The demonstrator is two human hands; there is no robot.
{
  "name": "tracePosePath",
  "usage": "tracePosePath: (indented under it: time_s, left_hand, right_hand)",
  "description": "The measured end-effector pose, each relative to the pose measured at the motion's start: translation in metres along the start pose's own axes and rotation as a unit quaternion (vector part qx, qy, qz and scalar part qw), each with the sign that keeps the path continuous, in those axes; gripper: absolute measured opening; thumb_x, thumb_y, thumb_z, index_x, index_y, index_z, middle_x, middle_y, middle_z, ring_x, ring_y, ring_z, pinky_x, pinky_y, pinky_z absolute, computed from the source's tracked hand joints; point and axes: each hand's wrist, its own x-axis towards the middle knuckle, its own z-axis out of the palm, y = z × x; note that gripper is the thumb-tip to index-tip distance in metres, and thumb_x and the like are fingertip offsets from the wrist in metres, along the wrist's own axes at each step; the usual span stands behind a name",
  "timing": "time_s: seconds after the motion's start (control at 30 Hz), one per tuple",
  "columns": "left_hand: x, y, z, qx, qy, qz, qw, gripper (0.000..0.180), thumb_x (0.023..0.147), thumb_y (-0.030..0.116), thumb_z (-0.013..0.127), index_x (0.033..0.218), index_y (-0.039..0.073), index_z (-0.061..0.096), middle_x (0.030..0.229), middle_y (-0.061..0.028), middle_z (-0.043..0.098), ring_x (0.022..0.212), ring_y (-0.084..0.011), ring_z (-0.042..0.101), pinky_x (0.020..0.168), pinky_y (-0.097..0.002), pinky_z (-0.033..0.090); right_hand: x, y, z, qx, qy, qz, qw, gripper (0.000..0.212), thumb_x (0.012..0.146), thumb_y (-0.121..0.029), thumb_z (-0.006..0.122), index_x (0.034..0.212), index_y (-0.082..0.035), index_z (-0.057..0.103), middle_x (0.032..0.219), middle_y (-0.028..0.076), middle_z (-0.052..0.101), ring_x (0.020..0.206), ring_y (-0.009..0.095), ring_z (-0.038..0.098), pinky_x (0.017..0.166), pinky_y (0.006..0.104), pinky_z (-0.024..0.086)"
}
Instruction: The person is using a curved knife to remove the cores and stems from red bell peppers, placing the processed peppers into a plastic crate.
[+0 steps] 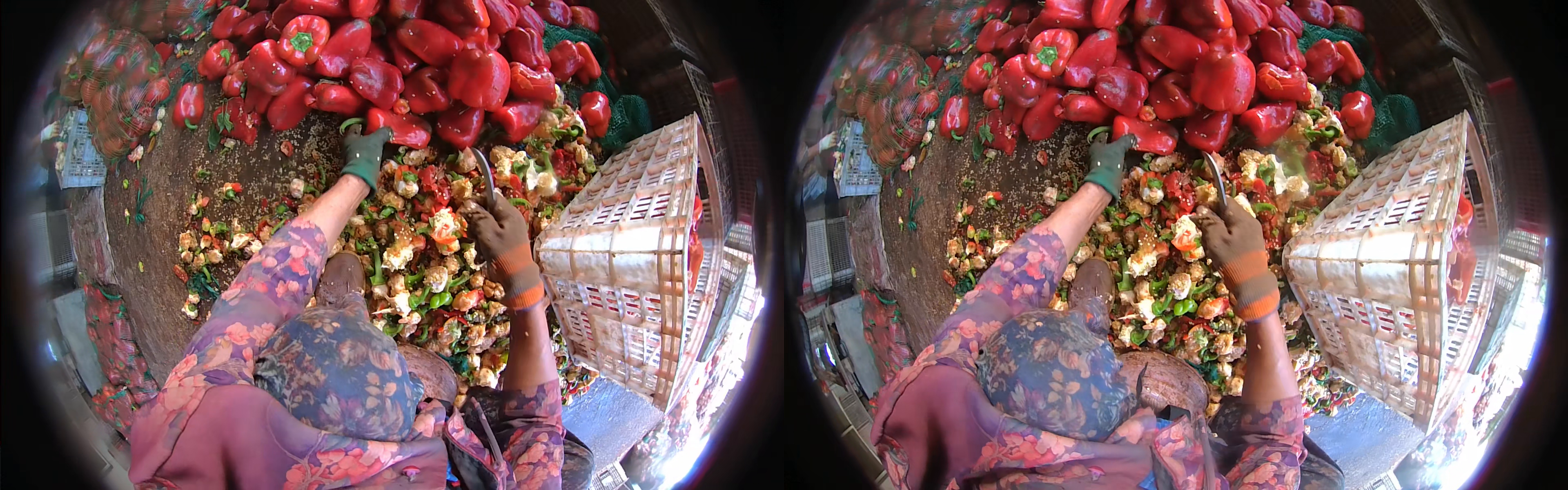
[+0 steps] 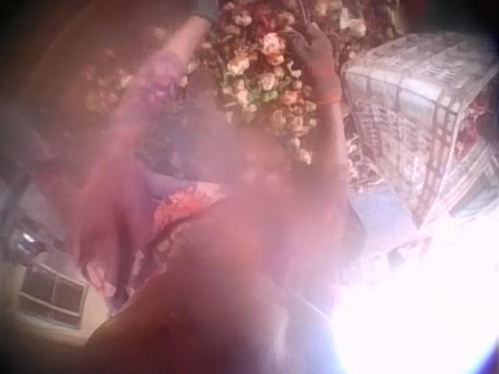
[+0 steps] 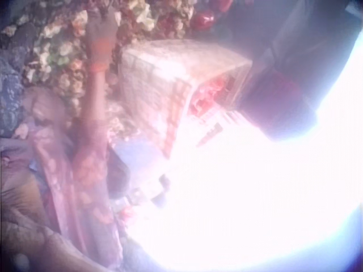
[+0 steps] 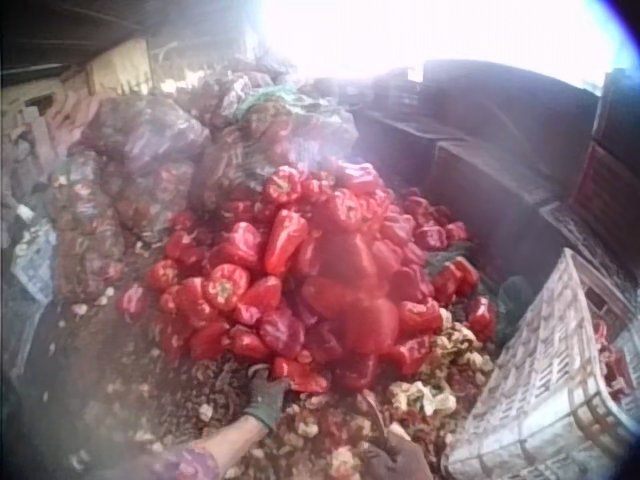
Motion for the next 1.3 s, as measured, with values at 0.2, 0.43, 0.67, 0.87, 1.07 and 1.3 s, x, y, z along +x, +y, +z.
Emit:
tracePosePath:
  time_s: [0.2,0.43,0.67,0.87,1.07,1.3]
  left_hand:
    - [0.0,0.054,0.005,-0.152,-0.098,-0.252,0.951,0.025,0.078,0.006,0.064,0.102,0.0,0.059,0.093,-0.0112,0.065,0.077,-0.0255,0.065,0.07,-0.0389,0.055]
    - [0.001,0.025,0.02,-0.048,0.071,-0.062,0.994,0.032,0.062,-0.004,0.069,0.089,0.005,0.056,0.081,-0.0048,0.058,0.069,-0.0159,0.054,0.066,-0.0303,0.047]
    - [-0.054,0.147,-0.039,0.155,-0.215,0.351,0.898,0.039,0.062,0.003,0.067,0.1,0.004,0.056,0.095,-0.0081,0.058,0.089,-0.0172,0.055,0.082,-0.0301,0.046]
    - [-0.065,0.137,-0.043,0.072,-0.31,0.248,0.915,0.042,0.064,0.0,0.065,0.105,0.005,0.056,0.098,-0.0039,0.058,0.093,-0.0117,0.054,0.083,-0.0289,0.046]
    - [-0.083,0.136,-0.031,-0.026,-0.331,0.137,0.933,0.045,0.061,-0.002,0.064,0.105,0.004,0.056,0.101,-0.0037,0.055,0.095,-0.0128,0.053,0.086,-0.0279,0.045]
    - [-0.116,0.172,-0.023,-0.12,-0.445,0.046,0.886,0.048,0.067,0.007,0.068,0.113,0.002,0.056,0.112,-0.0062,0.057,0.106,-0.0153,0.053,0.095,-0.0318,0.042]
  right_hand:
    - [0.066,-0.015,0.024,0.057,-0.062,-0.016,0.996,0.009,0.086,-0.013,0.058,0.087,-0.004,0.061,0.061,0.001,0.052,0.05,0.01,0.045,0.045,0.0252,0.035]
    - [0.059,-0.015,0.03,-0.008,-0.057,0.001,0.998,0.018,0.082,-0.008,0.052,0.095,0.0,0.061,0.068,0.005,0.06,0.061,0.012,0.056,0.055,0.0267,0.045]
    - [0.048,-0.054,0.029,-0.249,-0.118,-0.264,0.924,0.018,0.089,-0.016,0.05,0.095,-0.002,0.059,0.084,0.019,0.063,0.077,0.036,0.06,0.068,0.0394,0.049]
    - [0.017,-0.023,0.021,-0.139,-0.188,0.011,0.972,0.018,0.087,-0.017,0.057,0.091,0.0,0.061,0.079,0.019,0.062,0.068,0.031,0.06,0.065,0.0394,0.047]
    - [-0.03,-0.005,0.012,0.133,0.035,0.069,0.988,0.013,0.089,-0.011,0.057,0.096,-0.003,0.065,0.079,0.003,0.064,0.068,0.009,0.056,0.058,0.024,0.044]
    - [-0.004,-0.046,-0.009,0.267,-0.117,0.018,0.956,0.044,0.077,-0.006,0.071,0.117,-0.001,0.056,0.098,0.005,0.065,0.083,0.011,0.061,0.072,0.0254,0.051]
